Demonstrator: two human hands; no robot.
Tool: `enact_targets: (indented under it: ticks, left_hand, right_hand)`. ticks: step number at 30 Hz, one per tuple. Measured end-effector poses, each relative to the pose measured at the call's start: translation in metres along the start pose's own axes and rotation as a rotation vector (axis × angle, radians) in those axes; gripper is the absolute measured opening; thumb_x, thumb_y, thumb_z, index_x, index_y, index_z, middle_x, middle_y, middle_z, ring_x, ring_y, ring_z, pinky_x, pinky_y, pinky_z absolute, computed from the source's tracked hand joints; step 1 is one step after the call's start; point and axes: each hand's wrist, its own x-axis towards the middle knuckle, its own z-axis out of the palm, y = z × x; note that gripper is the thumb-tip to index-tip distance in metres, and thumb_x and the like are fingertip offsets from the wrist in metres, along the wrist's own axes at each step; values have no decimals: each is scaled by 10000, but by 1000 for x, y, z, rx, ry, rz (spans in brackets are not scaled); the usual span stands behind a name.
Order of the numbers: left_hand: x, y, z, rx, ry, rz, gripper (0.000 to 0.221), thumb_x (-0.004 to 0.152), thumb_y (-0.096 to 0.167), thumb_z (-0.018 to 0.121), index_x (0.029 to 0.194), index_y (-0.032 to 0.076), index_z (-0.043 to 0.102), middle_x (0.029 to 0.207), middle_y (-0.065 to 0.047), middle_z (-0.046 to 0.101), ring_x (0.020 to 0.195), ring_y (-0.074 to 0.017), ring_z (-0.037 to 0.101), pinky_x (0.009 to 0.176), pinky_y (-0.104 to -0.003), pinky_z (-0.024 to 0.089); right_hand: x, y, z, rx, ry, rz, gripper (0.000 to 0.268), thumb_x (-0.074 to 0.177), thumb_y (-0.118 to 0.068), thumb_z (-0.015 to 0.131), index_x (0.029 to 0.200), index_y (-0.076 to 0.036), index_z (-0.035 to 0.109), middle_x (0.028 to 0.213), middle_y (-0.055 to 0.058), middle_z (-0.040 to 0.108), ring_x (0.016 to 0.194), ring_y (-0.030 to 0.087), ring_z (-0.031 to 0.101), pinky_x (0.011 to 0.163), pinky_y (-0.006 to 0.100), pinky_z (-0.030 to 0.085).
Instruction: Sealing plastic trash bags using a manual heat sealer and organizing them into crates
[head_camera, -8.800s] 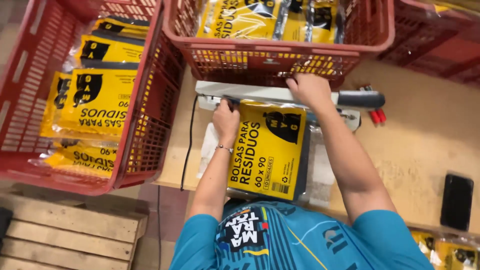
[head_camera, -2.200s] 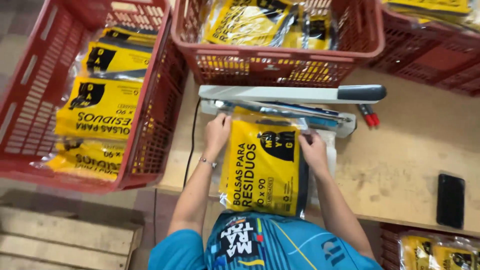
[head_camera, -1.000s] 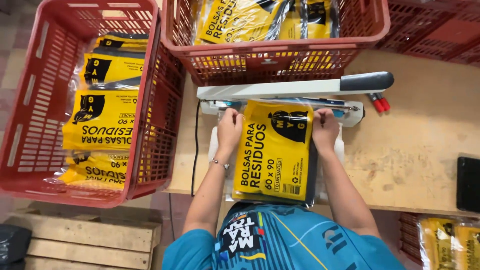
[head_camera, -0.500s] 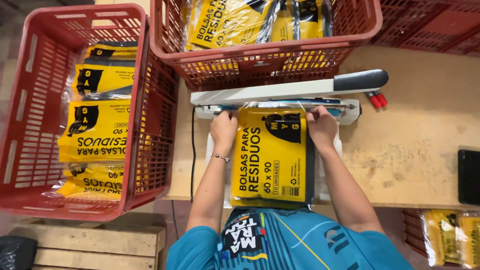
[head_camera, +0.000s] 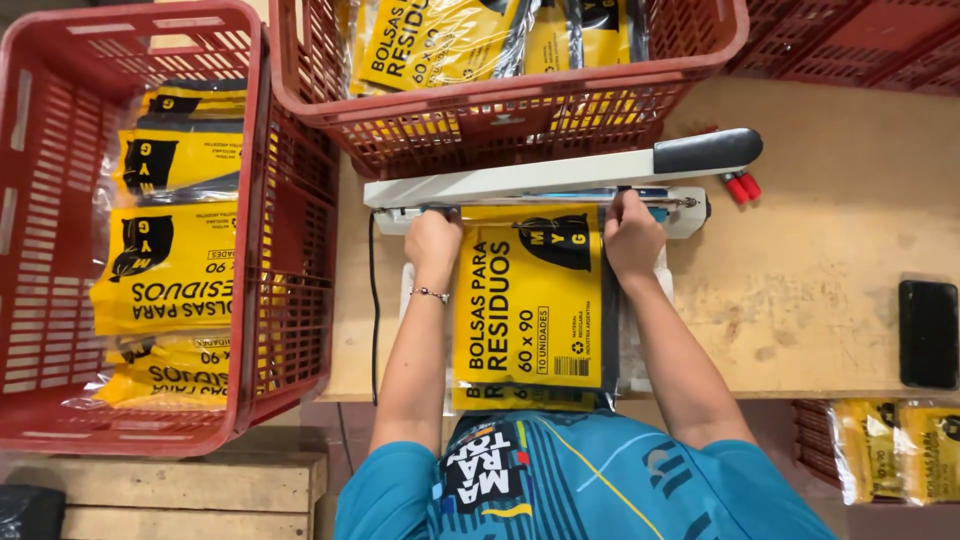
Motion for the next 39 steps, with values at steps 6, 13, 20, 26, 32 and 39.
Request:
enact_targets:
  ticks: [6, 13, 20, 26, 32, 39]
  left_hand:
    - [-7, -5, 4, -67, 14, -17, 439, 956, 457, 551, 1025, 98, 794, 945, -215, 760, 1028, -440, 722, 883, -546, 582]
    - [-43, 17, -29, -159, 48, 11, 456, 985, 430, 524, 1065, 59, 777, 978, -288, 744, 1046, -500, 696, 918, -581, 560]
    - [-35, 3, -6, -155, 83, 4, 406, 928, 453, 539, 1050, 145, 772, 955, -212, 758, 1013, -466, 708, 911, -553, 571]
    - [-31, -2, -1, -149, 95, 19, 358, 928, 482, 539, 1031, 221, 761, 942, -187, 760, 995, -451, 718, 895, -522, 577]
    - [-53, 1, -13, -197, 34, 30, 393, 907, 509, 575, 1058, 182, 734, 955, -213, 755, 1004, -467, 713, 897, -551, 568]
    - [-133, -10, -53, -256, -202, 46, 435, 895, 498, 629, 1156, 151, 656, 974, -130, 767, 1071, -413, 699, 931, -529, 543]
  right_hand:
    - [0, 0, -5, -116, 74, -140, 62, 927, -334, 686, 976, -337, 649, 766, -6, 611, 635, 279, 686, 601, 418, 584]
    - [44, -54, -42, 17, 288, -696, 89, 885, -315, 727, 842, -288, 655, 767, -80, 517, 672, 174, 619, 629, 286, 531]
    - [121, -132, -102, -174, -583, -456, 599, 1072, -535, 385, 1050, -56, 744, 961, 207, 750, 964, 409, 722, 813, 517, 547]
    - [113, -101, -44, -180, -843, -353, 639, 1052, -551, 340, 1169, -55, 725, 1180, 210, 729, 1183, 433, 647, 974, 565, 506]
    - [109, -92, -28, -259, -866, -337, 737, 1053, -637, 189, 1299, -126, 661, 1334, 178, 668, 1306, 395, 576, 1063, 533, 451]
    - [101, -77, -5, -248, -882, -265, 775, 1029, -679, 125, 1410, -208, 609, 1499, 108, 586, 1425, 362, 492, 1124, 544, 404]
